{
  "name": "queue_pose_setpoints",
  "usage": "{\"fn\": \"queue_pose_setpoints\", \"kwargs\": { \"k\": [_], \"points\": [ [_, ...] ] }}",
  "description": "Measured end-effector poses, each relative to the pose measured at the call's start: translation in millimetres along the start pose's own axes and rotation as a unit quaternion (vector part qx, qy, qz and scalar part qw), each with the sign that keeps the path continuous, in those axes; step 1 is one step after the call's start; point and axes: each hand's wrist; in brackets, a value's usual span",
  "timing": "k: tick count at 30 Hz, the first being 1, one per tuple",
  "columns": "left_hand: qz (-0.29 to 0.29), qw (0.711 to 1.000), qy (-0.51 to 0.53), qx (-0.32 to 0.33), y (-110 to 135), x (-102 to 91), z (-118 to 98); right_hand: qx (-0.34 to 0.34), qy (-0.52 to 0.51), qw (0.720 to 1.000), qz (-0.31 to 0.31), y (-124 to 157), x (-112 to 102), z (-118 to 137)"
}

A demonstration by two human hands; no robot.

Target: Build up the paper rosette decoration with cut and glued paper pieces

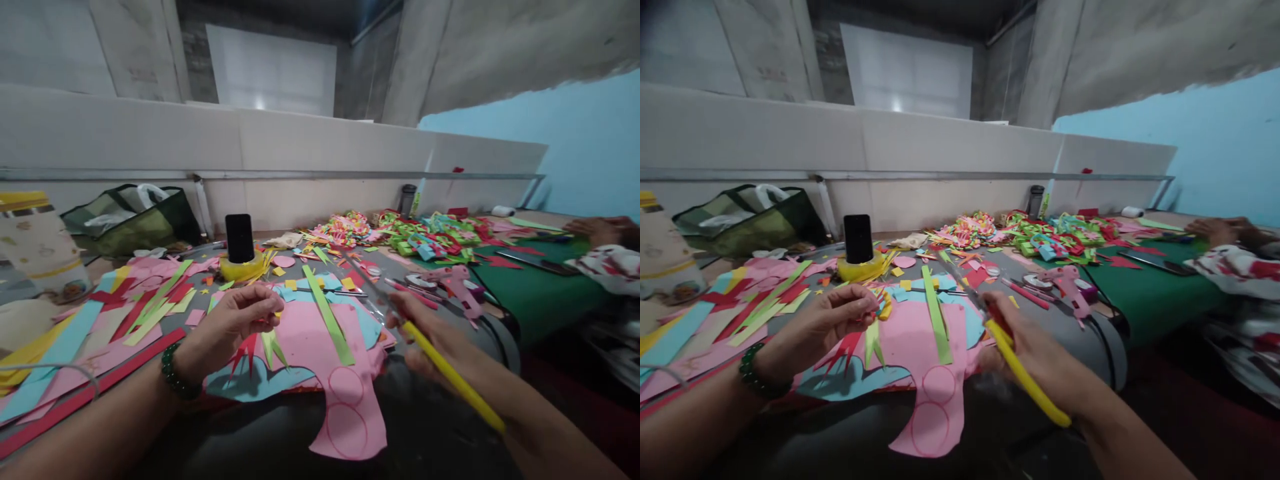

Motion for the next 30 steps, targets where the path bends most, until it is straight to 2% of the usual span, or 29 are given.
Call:
{"fn": "queue_pose_setpoints", "kwargs": {
  "k": [1,3,7,11,16,27,30],
  "points": [
    [0.002,1.0,0.005,0.001,0,0.1,0,-0.004,0.008,0.999,0.034,2,6,11],
    [0.006,1.0,0.013,0.002,0,0.3,0,-0.013,0.055,0.997,0.06,1,18,30],
    [0.008,1.0,0.013,0.001,0,0.1,3,-0.063,0.153,0.985,0.041,-6,38,49],
    [-0.003,1.0,0.012,0.009,1,-1.3,6,-0.089,0.19,0.976,0.052,-9,47,48],
    [0.007,1.0,-0.016,0.022,2,-2.9,6,-0.094,0.208,0.972,0.045,-7,48,47],
    [0.029,0.999,-0.032,0.031,-1,-4.3,10,-0.096,0.207,0.973,0.023,-3,53,43],
    [0.039,0.998,-0.043,0.035,0,-3.8,9,-0.092,0.171,0.981,0.01,-4,53,39]
  ]
}}
Point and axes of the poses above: each hand's wrist, its own y-axis away from the middle knuckle, its own x-axis out of the palm, z = x × y, and after that the axes turned 12 degrees about -z, right-handed
